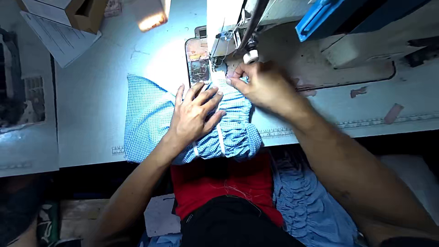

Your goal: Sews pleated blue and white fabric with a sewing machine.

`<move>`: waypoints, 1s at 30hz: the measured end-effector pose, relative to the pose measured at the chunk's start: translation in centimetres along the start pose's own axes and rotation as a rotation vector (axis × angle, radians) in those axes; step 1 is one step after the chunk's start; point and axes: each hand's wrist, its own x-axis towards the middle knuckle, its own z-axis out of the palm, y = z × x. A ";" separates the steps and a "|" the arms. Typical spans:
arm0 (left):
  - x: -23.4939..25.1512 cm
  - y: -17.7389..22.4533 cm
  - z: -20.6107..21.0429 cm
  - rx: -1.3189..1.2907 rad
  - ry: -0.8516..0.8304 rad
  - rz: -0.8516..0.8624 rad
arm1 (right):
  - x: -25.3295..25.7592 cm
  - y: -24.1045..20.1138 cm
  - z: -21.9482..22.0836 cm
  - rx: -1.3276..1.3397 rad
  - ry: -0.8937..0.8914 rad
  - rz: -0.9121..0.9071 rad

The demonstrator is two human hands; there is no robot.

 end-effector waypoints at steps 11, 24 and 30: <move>-1.0 -0.5 0.3 -0.218 0.168 0.410 | -0.7 -1.3 1.8 -0.192 0.111 0.077; -0.2 -0.8 0.4 -0.217 0.154 0.317 | 0.5 -1.5 2.5 -0.275 0.205 0.104; -1.1 0.0 -0.7 -0.127 0.009 0.268 | -3.9 -3.2 2.2 -0.201 0.209 0.037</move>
